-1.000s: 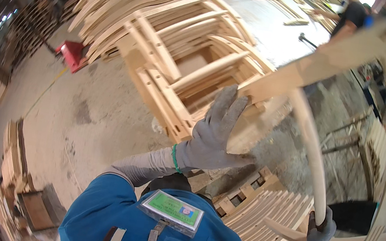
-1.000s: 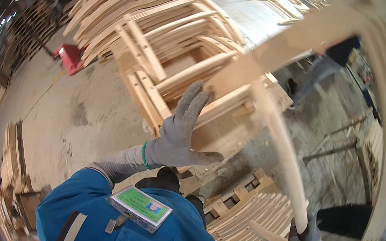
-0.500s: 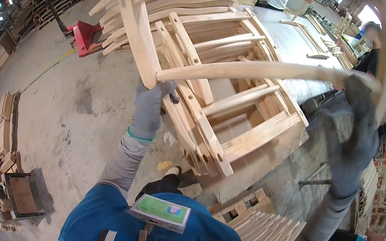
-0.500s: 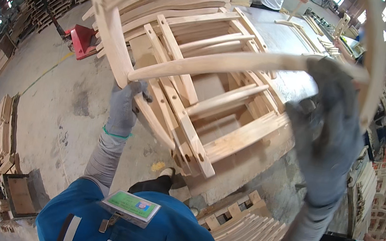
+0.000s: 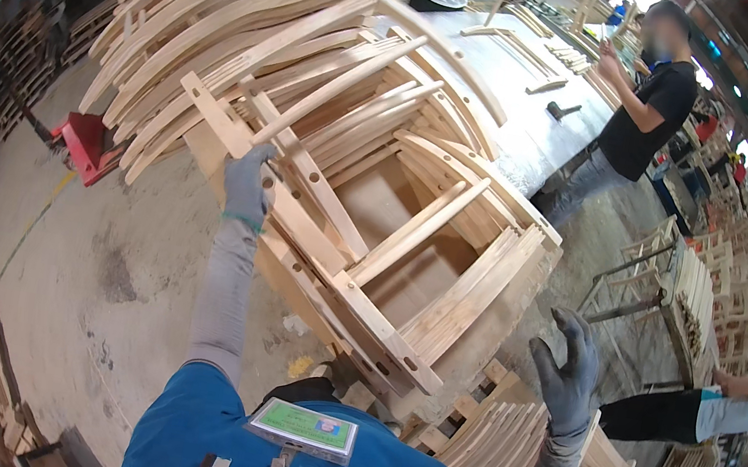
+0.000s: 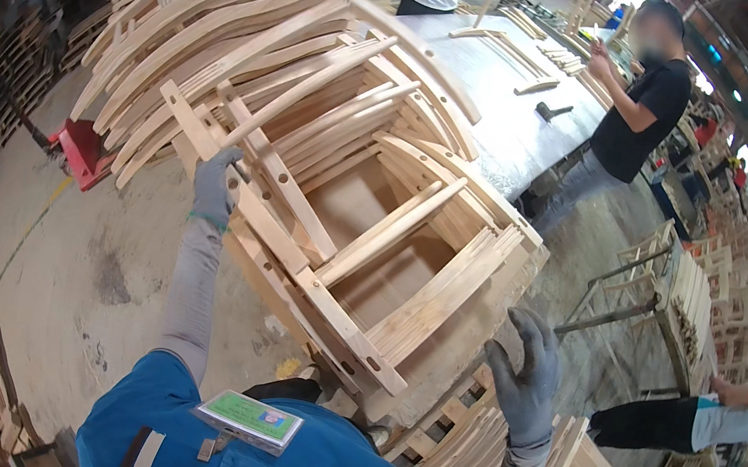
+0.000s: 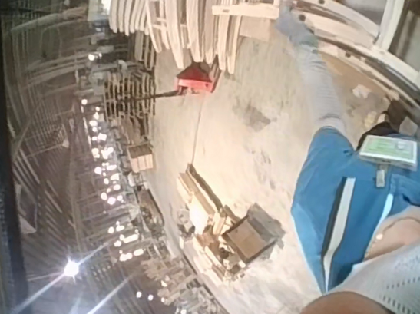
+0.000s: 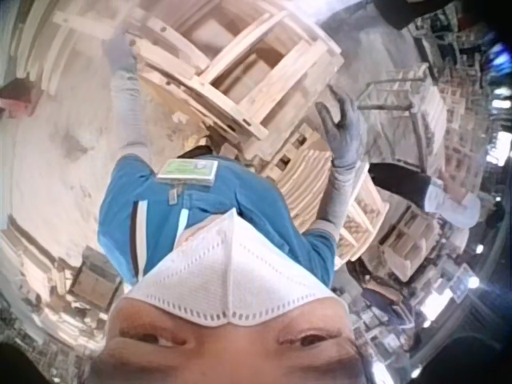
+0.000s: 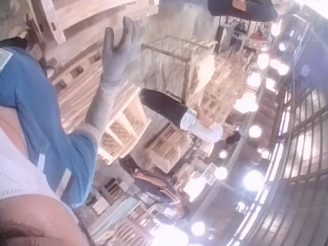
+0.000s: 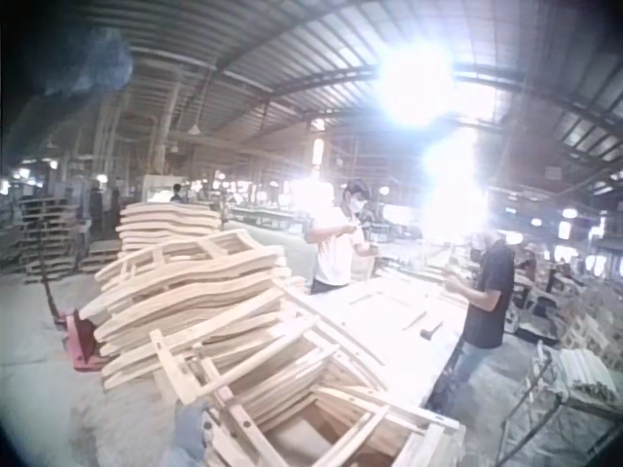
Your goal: The person applies glue to the joints of wooden chair frames using a brush and a small container. They repeatedly dip the brush into the container and apply glue to various joints, then place the frames onto a stack.
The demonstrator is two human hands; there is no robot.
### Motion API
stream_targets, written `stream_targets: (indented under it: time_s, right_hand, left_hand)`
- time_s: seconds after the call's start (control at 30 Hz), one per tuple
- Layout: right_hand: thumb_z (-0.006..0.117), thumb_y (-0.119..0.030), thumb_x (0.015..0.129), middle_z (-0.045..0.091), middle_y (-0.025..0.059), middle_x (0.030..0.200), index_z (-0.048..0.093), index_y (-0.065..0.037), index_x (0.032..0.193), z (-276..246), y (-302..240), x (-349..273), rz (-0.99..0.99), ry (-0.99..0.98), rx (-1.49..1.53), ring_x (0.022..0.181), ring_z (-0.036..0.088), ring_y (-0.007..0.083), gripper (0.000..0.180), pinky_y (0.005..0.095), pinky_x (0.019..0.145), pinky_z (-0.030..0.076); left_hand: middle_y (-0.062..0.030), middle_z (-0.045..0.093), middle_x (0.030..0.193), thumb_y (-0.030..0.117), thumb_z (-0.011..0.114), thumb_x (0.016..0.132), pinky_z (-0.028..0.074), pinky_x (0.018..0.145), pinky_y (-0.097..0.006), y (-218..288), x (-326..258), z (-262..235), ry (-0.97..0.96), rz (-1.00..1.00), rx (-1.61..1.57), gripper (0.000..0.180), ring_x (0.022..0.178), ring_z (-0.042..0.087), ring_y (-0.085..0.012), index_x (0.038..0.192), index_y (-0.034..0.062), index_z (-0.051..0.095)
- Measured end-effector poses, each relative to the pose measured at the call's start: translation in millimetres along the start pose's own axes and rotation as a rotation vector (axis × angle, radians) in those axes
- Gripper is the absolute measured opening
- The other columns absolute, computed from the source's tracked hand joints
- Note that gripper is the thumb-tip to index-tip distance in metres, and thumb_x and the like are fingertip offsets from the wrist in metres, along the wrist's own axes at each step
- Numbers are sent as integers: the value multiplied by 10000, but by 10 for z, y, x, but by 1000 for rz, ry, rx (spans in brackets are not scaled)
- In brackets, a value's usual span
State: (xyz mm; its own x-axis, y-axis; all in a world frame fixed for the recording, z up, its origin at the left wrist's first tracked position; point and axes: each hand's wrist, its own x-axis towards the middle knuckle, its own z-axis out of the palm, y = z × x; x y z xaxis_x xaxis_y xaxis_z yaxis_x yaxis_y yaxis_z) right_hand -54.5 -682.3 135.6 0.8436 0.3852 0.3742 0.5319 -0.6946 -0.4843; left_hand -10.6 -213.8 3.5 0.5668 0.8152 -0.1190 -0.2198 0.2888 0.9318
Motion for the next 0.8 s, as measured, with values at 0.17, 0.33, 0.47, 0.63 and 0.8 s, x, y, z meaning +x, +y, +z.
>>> stream_targets:
  time_s: [0.17,0.33,0.47,0.63,0.8]
  right_hand:
    - [684,-46,741,547,164,1167,561,10,1125,-67,296,-447,237,121,96,1093,532,259,408,338,920,427]
    - [647,-235,785,589,179,1107,587,-25,1104,67,373,-961,551,209,-12,1042,566,302,387,373,892,450]
    - [591,-299,796,585,189,1034,534,-43,1146,252,681,-1457,542,171,-72,971,562,350,437,411,828,448]
    - [590,-304,800,555,164,1104,525,-61,1150,181,844,-2001,776,88,-74,979,557,331,431,400,833,447]
    - [593,-299,802,548,150,1144,531,-72,1161,-77,997,-2517,889,178,-66,999,558,321,430,393,848,452]
  left_hand:
    - [-132,592,984,178,730,681,476,662,-308,-406,415,424,-263,27,265,509,760,561,-195,1063,-96,535]
    - [-151,610,1012,205,427,917,543,731,-348,-775,845,-118,-563,151,235,407,920,598,-244,1266,-5,433]
    - [-132,403,1370,143,323,923,428,968,-380,-683,673,75,-371,146,304,457,1247,392,-237,1360,14,356]
    - [-199,437,1283,177,333,952,459,937,-377,-737,127,373,-217,742,858,427,1127,493,-296,1362,64,371]
    - [-195,395,1322,171,364,948,422,960,-372,-783,-1158,957,-441,713,726,443,1166,458,-287,1374,50,338]
